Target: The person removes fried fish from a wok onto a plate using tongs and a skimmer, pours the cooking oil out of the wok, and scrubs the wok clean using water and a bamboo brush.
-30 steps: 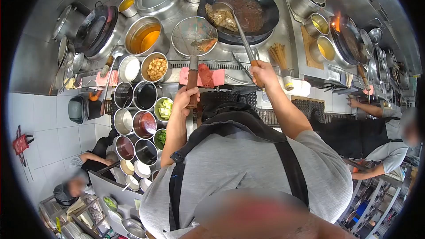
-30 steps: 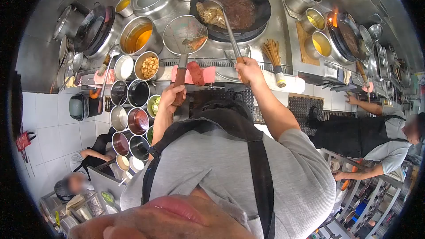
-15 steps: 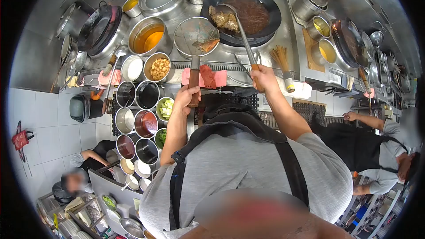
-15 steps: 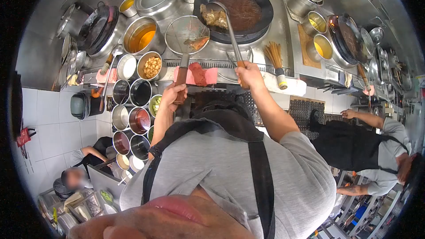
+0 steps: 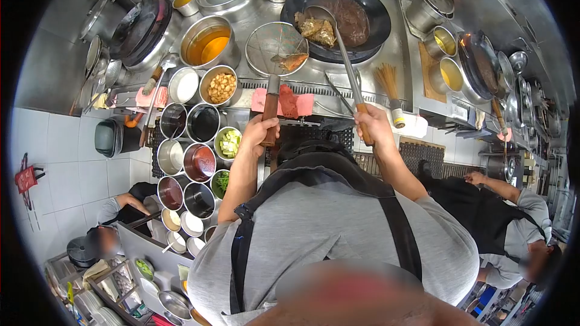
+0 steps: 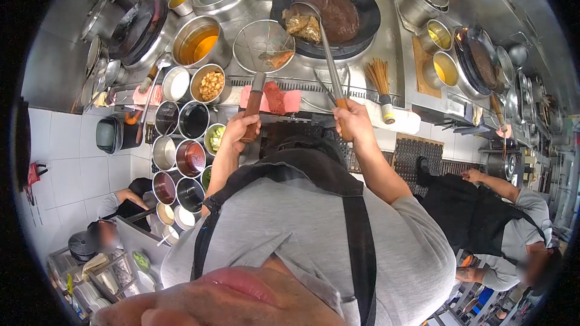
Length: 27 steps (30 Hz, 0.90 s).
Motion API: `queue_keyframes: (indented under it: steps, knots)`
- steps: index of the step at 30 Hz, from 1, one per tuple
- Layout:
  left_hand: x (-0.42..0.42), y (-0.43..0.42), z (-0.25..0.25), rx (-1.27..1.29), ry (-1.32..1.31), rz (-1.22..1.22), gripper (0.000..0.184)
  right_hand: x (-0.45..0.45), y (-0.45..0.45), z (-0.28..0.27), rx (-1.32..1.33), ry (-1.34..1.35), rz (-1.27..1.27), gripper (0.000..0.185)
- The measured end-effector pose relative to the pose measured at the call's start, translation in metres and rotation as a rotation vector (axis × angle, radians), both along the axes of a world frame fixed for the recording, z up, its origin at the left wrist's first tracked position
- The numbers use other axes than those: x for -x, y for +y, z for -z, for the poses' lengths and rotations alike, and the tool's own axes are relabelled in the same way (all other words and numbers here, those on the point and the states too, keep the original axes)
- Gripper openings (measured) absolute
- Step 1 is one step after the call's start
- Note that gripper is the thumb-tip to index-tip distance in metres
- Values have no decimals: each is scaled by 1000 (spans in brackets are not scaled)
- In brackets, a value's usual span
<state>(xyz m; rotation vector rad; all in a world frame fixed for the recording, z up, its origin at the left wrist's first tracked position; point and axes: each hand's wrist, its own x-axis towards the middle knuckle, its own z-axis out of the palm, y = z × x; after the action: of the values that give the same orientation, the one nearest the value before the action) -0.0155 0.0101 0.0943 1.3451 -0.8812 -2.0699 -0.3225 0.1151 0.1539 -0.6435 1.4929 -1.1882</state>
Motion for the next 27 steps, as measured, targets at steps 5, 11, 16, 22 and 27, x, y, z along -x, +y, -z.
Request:
queue_keyframes:
  steps: [5,11,16,22,27]
  knots:
    - [2,9,-9,-5,-7,27,15,-7,29,-19,-3,-26,-84,7]
    - [4,16,-6,-80,95,27,21,-23,38,-11,-22,205,-193,23]
    - [3,19,-4,-80,92,23,20,-12,22,6,-4,349,-196,36]
    - [-2,12,15,-51,105,30,18,22,-41,10,-6,639,-111,24]
    - [-2,10,8,-40,86,28,18,42,-74,17,-77,618,-34,20]
